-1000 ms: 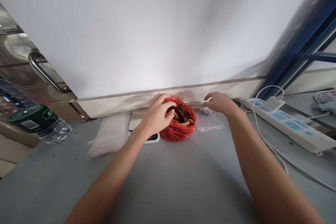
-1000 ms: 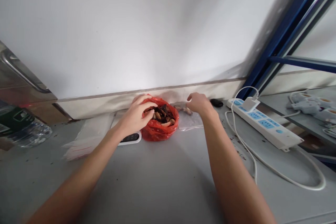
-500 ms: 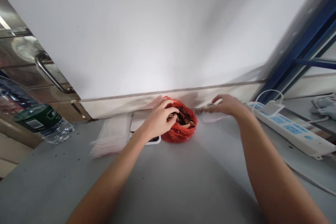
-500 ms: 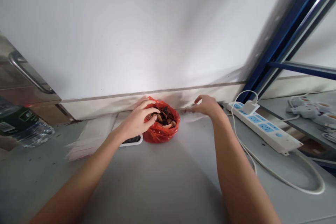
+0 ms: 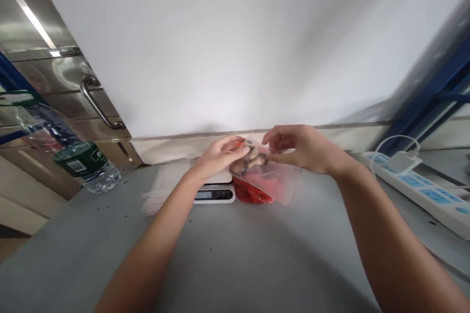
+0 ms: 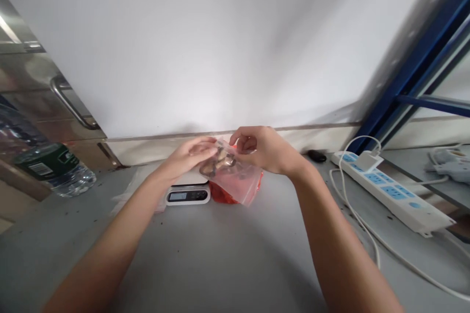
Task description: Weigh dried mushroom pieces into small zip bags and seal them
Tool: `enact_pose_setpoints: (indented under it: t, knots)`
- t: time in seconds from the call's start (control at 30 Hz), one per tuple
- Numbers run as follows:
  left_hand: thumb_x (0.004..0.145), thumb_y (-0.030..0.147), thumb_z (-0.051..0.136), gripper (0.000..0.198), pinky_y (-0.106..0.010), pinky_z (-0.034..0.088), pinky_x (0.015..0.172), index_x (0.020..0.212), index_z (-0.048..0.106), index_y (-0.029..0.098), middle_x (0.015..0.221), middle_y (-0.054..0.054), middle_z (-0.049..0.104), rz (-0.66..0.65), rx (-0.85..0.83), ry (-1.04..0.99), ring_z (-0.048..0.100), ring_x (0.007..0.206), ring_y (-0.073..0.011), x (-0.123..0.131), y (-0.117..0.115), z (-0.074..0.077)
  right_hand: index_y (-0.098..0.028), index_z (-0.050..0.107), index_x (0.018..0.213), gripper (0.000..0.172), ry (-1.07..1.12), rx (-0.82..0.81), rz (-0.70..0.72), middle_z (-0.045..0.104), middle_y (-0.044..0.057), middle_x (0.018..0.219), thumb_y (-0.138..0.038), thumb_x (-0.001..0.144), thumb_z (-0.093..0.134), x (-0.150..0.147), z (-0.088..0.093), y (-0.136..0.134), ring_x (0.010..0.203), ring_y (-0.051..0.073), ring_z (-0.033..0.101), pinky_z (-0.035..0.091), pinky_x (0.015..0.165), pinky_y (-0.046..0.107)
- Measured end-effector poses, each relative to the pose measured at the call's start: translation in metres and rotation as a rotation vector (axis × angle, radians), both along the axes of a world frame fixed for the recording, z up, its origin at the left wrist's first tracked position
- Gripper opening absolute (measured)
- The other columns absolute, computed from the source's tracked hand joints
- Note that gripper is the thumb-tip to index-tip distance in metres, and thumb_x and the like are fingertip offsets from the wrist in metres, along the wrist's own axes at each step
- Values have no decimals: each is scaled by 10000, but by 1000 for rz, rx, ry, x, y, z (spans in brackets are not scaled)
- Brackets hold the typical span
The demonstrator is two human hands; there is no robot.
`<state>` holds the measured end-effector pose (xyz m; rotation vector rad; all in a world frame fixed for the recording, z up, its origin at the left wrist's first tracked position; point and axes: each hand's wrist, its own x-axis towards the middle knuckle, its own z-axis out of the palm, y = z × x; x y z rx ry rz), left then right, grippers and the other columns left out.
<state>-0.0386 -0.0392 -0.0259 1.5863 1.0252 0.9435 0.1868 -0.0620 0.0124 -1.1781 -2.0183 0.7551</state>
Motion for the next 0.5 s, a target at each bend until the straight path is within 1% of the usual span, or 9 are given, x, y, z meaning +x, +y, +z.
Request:
enact_pose_setpoints:
  t: [0.07, 0.13, 0.17, 0.23, 0.27, 0.33, 0.4, 0.43, 0.5]
  knots:
    - [845, 238, 797, 370, -343, 546, 924, 1194, 710, 154, 1096, -99, 764, 40, -40, -19, 720, 1031, -220, -7, 1, -2, -210, 647, 763, 326, 40, -20, 3, 669, 23, 709, -493, 669, 779, -8, -6, 3, 685, 179, 636, 514, 623, 297]
    - [858, 192, 776, 397, -332, 558, 847, 1245, 688, 162, 993, -73, 764, 12, -113, -66, 726, 891, -184, -14, 1, -3, -210, 665, 811, 380, 54, -81, -26, 703, 40, 760, -508, 636, 823, -12, -10, 6, 736, 203, 664, 527, 641, 308]
    - [868, 173, 760, 393, -324, 561, 810, 1253, 682, 172, 968, -62, 760, 0, -133, -90, 719, 836, -168, -17, 1, -3, -213, 684, 868, 428, 45, -136, -57, 725, 50, 795, -506, 606, 853, -12, -13, 8, 761, 219, 678, 533, 646, 317]
    - [877, 125, 733, 350, -295, 553, 729, 1218, 681, 184, 936, -47, 748, 57, -133, -117, 691, 746, -139, -22, 1, -3, -214, 707, 933, 529, 13, -277, -115, 748, 61, 830, -519, 545, 897, -10, -17, 13, 770, 233, 689, 530, 649, 328]
    - [877, 106, 723, 335, -281, 542, 695, 1198, 678, 188, 923, -40, 740, 111, -120, -117, 672, 712, -126, -24, 1, -3, -206, 714, 895, 536, 2, -344, -123, 741, 57, 802, -552, 531, 901, -9, -20, 15, 739, 222, 676, 518, 639, 325]
    - [874, 89, 717, 351, -262, 518, 644, 1202, 661, 202, 888, -25, 721, 195, -94, -102, 632, 655, -105, -28, 2, -2, -189, 696, 747, 539, 10, -445, -79, 686, 34, 705, -650, 535, 877, -7, -26, 18, 652, 173, 612, 481, 620, 316]
    - [871, 96, 725, 408, -259, 511, 625, 1247, 634, 224, 869, -16, 713, 214, -84, -70, 616, 633, -103, -31, 3, -3, -185, 647, 627, 585, 66, -502, -19, 614, 7, 645, -718, 517, 863, -8, -32, 21, 618, 140, 549, 461, 616, 312]
    - [873, 96, 723, 431, -259, 518, 636, 1268, 620, 234, 879, -19, 717, 216, -79, -45, 631, 654, -110, -33, 4, -5, -186, 631, 599, 600, 104, -520, -11, 586, -4, 635, -721, 485, 878, -9, -34, 22, 614, 131, 530, 458, 616, 310]
    - [879, 94, 711, 446, -262, 544, 692, 1285, 602, 244, 916, -28, 731, 242, -61, 52, 683, 754, -135, -36, 7, -8, -188, 623, 584, 609, 170, -542, -42, 549, -23, 620, -690, 406, 920, -12, -40, 24, 605, 121, 508, 454, 605, 304]
